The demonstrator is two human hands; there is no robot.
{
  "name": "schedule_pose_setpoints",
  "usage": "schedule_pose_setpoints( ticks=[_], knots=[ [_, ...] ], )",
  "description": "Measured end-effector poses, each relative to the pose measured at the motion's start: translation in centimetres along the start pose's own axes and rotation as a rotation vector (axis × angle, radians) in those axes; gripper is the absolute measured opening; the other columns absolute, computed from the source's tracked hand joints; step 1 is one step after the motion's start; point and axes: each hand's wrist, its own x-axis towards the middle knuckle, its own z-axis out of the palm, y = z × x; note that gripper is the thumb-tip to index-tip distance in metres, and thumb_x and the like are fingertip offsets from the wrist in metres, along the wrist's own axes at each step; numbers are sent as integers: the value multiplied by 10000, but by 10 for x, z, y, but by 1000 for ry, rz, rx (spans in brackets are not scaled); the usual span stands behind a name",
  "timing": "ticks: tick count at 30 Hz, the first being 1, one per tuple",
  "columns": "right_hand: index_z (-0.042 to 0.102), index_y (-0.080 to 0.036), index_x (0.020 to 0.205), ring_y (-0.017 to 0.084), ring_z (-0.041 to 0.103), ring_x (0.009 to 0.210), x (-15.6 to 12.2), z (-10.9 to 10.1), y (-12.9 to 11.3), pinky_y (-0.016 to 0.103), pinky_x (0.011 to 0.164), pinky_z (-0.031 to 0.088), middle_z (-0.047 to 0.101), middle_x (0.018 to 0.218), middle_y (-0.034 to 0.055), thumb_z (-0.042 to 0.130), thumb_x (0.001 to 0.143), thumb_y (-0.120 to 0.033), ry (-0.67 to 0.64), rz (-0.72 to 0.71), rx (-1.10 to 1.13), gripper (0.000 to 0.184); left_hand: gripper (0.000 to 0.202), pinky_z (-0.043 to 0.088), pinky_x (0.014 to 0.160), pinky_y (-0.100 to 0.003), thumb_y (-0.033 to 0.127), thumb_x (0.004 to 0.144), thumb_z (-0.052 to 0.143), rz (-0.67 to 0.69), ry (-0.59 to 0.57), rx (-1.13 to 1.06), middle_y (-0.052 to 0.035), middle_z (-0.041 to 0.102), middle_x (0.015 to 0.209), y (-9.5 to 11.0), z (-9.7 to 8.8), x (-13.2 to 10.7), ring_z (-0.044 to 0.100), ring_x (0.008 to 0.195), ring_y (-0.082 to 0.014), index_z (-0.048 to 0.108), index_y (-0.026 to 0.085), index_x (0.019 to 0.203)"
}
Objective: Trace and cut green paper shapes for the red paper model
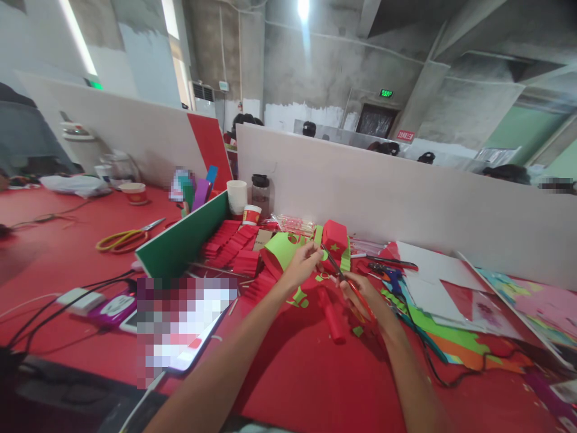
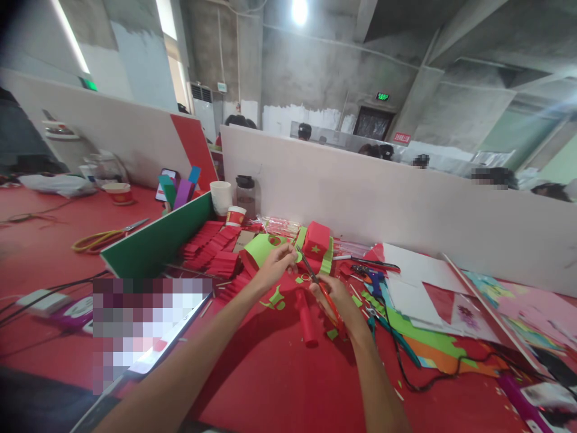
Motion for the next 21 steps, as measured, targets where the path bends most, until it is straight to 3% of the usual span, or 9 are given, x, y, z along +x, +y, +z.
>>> schedule_pose_setpoints(
  ticks=[7,15,21],
  knots=[
    [600,-178,1005,87,322,437,-5,2,-2,193,372,307,363,586,-61,549,857,-680,18,-26,-11,525,207,411,562,-235,371,859,541,6,-3,26,48,565,570,3,0,-2,552,532,-110,474,198,768],
    [597,-180,1002,101,331,463,-5,-1,-3,206,390,292,389,586,-47,497,802,-797,-23,-54,-27,656,199,418,574,-239,353,852,553,-3,-22,39,44,578,569,6,0,-2,551,532,-110,476,196,758],
    [591,-187,1035,99,339,460,-7,-3,-4,200,391,290,396,592,-51,519,829,-750,-52,-29,4,604,168,423,581,-237,309,840,546,4,-30,48,39,581,562,4,-2,-1,551,529,-109,477,191,742]
  ],
)
